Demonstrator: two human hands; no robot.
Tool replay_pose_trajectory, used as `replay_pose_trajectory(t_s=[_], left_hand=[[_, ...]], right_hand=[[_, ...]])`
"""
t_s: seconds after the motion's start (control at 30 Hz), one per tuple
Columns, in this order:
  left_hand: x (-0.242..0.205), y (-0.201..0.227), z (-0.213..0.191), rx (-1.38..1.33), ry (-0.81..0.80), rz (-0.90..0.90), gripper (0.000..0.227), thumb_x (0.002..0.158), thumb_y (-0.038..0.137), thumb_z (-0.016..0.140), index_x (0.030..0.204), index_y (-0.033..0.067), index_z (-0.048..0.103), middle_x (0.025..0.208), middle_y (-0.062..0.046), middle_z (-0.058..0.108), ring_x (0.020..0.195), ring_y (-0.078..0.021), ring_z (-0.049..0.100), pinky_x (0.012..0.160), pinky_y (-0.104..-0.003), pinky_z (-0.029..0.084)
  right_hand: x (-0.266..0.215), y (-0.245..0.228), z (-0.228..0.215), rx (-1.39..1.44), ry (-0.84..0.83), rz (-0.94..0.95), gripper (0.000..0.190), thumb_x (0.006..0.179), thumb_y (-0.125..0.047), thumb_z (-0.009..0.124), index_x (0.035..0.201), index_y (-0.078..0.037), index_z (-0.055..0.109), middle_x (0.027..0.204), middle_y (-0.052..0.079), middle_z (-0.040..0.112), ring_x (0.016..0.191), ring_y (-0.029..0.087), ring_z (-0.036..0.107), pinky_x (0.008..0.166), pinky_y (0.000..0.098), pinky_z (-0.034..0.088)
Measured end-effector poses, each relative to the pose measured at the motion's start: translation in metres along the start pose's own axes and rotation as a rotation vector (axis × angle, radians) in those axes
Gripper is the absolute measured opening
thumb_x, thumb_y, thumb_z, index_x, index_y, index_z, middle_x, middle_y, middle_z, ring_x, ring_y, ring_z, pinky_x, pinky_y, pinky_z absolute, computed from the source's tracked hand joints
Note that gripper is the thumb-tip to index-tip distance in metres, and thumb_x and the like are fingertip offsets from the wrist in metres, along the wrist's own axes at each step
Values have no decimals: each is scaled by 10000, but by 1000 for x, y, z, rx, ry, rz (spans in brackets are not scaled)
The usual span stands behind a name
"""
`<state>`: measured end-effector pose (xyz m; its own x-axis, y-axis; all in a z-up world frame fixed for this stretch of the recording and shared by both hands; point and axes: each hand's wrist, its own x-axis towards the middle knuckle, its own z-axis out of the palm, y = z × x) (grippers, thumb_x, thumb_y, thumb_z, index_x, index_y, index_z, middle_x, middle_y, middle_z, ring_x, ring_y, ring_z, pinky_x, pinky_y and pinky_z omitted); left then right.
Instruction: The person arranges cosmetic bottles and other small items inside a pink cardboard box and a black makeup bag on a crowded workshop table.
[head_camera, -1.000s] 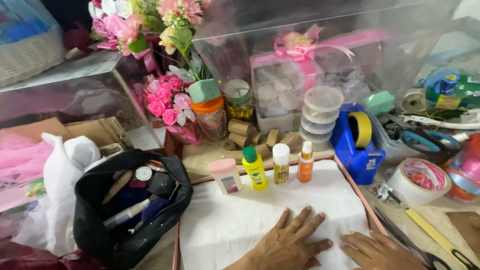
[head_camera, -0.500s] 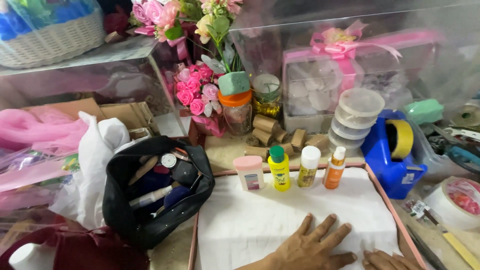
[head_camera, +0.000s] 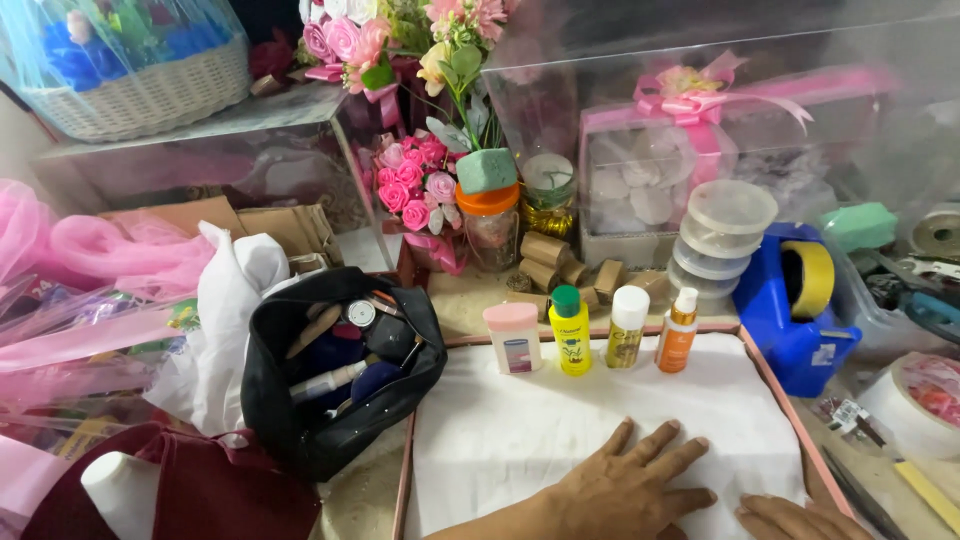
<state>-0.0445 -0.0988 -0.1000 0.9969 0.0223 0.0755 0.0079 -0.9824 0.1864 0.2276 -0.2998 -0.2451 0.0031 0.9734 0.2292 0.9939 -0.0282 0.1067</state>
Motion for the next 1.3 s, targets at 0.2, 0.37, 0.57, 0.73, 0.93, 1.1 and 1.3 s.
replay_pose_trajectory(t_s=[0.2, 0.37, 0.57, 0.73, 0.93, 1.1, 1.3], left_hand=[[-18, 3, -40, -6, 210, 38, 636, 916, 410, 664, 1490, 170, 536, 1676, -238, 370, 1454, -481, 474, 1015, -681, 451], [-40, 4, -118, -16, 408, 16, 476, 1003, 299, 630, 1426, 90, 565, 1569, -284, 476, 1382, -472, 534, 1084, -584, 451], [-43, -38, -163, 209, 498, -285, 506, 983, 259, 642, 1450, 103, 525, 1548, -237, 461, 1429, -424, 450, 1145, -597, 376], [-23, -90, -142, 365, 481, -463, 515, 996, 389, 605, 1454, 161, 546, 1437, -123, 596, 1336, -347, 538, 1078, -597, 403], [-3, -101, -126, 303, 405, -506, 520, 928, 308, 709, 1410, 162, 580, 1269, -69, 700, 1072, -323, 699, 1085, -621, 359], [0, -101, -122, 377, 488, -401, 380, 888, 167, 748, 1256, 97, 680, 1071, -71, 746, 855, -308, 725, 988, -487, 432], [-2, -100, -122, 349, 521, -386, 424, 863, 132, 763, 1275, 75, 676, 1140, -89, 745, 905, -325, 733, 976, -502, 466]], right_hand=[[50, -24, -128, 41, -801, 291, 603, 880, -856, 383, 1463, -759, 261, 1574, -528, 214, 1525, -190, 235, 1340, 282, 230], [74, 17, -102, 51, -1159, -4, 736, 1054, -824, 403, 1616, -513, 44, 1690, -228, 70, 1580, 38, 140, 1294, 347, 270], [76, 3, -102, 69, -1160, -12, 735, 1052, -808, 305, 1630, -478, -5, 1706, -211, 12, 1578, 37, 139, 1304, 347, 201], [70, 7, -82, 156, -1043, -131, 839, 1031, -871, 450, 1629, -424, 67, 1688, -111, 102, 1536, 97, 249, 1192, 391, 364], [55, 20, -63, 169, -991, -34, 760, 1014, -830, 442, 1613, -500, 110, 1678, -235, 134, 1553, 7, 217, 1253, 365, 302], [66, 8, -89, 168, -1103, -7, 800, 992, -877, 390, 1619, -504, 61, 1684, -243, 75, 1579, 19, 119, 1293, 385, 208], [59, 16, -77, 207, -1016, -49, 825, 996, -889, 439, 1625, -483, 92, 1680, -216, 131, 1560, 26, 185, 1281, 389, 212]])
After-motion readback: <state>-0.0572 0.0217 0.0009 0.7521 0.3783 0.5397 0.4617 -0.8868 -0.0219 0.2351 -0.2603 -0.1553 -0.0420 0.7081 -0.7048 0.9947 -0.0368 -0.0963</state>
